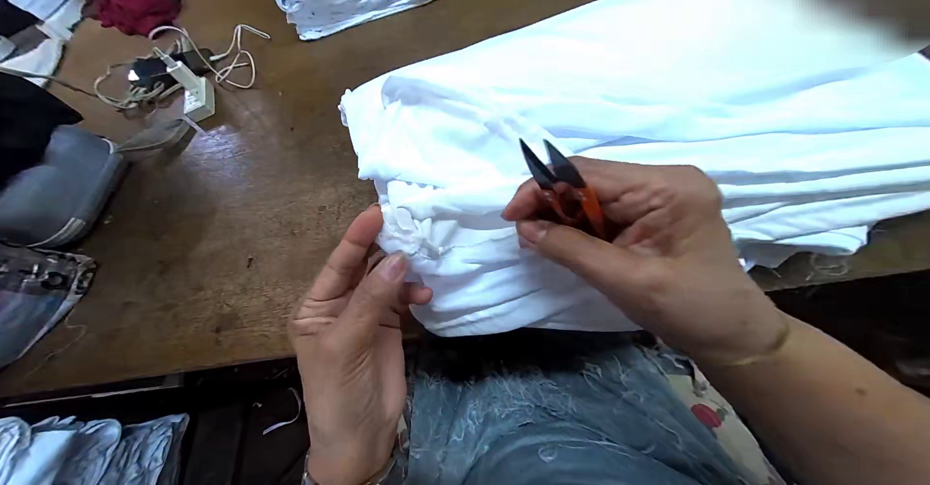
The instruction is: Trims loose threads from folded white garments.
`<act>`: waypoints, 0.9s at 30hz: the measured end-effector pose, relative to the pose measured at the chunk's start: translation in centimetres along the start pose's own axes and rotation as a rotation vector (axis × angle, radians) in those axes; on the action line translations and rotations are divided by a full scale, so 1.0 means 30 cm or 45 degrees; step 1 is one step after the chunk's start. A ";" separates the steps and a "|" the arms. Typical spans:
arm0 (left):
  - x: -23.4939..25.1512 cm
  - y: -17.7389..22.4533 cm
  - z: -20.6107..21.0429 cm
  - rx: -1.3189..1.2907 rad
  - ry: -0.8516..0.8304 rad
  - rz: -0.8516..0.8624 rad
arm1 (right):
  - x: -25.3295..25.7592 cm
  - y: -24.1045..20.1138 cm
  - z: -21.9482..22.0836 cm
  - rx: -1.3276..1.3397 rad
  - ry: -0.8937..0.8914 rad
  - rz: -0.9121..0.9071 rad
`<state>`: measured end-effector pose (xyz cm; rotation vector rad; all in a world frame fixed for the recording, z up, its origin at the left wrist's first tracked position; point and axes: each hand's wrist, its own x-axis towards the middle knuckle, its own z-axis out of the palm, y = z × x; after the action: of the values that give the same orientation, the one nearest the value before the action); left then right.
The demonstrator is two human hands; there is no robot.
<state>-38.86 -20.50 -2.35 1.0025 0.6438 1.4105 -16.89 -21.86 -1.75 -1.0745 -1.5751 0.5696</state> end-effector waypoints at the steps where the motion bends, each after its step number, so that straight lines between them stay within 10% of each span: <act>1: 0.009 0.005 -0.002 0.179 -0.023 0.102 | -0.012 -0.023 -0.008 0.049 -0.024 -0.019; 7: 0.244 0.024 0.026 1.003 -0.242 0.664 | -0.042 0.005 -0.039 -0.308 -0.373 -0.313; 11: 0.370 -0.058 0.015 0.993 -0.478 0.355 | -0.051 0.068 -0.010 -0.682 -0.364 -0.381; 27: 0.024 -0.079 -0.065 1.529 -0.531 0.701 | 0.005 0.056 -0.064 -0.460 -0.442 -0.324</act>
<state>-39.28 -19.15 -5.18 2.4930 0.9495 1.1222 -14.51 -21.29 -2.47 -1.0520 -2.1431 0.3133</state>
